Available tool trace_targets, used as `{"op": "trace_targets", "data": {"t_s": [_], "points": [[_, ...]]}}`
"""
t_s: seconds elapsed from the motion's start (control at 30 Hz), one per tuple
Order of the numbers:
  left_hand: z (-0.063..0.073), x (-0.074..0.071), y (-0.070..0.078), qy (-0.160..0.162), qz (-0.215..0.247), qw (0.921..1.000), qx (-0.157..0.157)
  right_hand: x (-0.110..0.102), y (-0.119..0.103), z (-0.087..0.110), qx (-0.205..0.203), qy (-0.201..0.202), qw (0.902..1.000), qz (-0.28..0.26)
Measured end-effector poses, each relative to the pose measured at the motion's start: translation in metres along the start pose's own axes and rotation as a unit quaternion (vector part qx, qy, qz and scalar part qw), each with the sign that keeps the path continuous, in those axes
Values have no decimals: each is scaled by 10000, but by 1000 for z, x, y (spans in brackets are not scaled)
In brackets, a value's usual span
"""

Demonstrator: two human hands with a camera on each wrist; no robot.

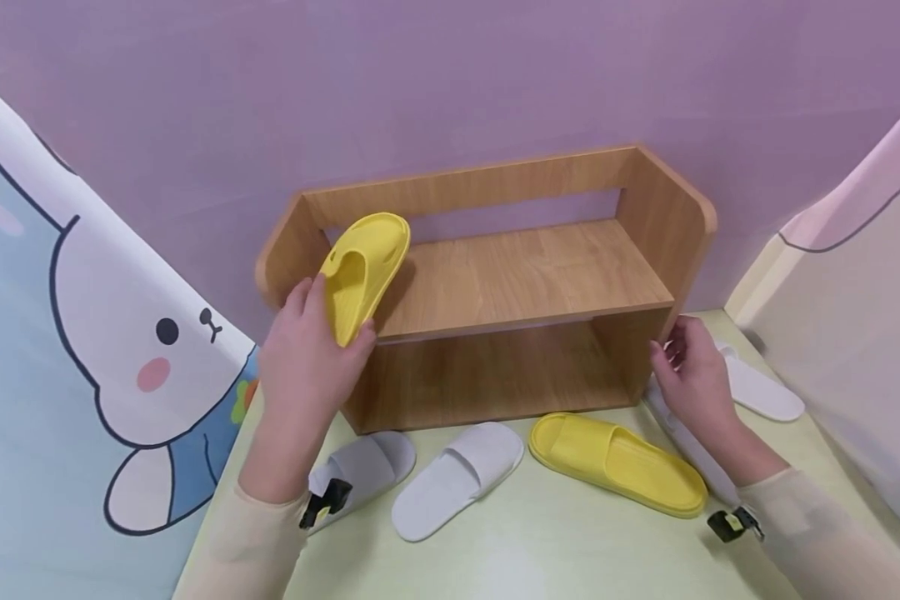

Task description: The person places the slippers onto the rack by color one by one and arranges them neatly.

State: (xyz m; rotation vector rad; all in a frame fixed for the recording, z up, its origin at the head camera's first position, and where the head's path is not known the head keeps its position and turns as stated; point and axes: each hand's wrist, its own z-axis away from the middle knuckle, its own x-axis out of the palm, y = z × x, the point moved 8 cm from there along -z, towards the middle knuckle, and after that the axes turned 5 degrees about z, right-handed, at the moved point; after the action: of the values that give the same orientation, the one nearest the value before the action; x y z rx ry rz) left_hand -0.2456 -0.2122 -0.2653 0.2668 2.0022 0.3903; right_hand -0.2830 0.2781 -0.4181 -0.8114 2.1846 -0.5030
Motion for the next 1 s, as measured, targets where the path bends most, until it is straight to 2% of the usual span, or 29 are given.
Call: {"op": "trace_targets", "data": {"t_s": [0.17,0.43,0.67,1.0], "points": [[-2,6,4,-219,-245,9993,-163,-1,2,-1,22,-7,10000,-16],[-4,12,10,34,-509,9986,-116,-4,2,1,-98,144,9998,-123],[-7,18,8,-63,-664,9972,-349,-5,0,2,-123,181,9997,-98],[-11,22,9,-27,-662,9973,-330,-3,3,3,-94,178,9998,-74]]}}
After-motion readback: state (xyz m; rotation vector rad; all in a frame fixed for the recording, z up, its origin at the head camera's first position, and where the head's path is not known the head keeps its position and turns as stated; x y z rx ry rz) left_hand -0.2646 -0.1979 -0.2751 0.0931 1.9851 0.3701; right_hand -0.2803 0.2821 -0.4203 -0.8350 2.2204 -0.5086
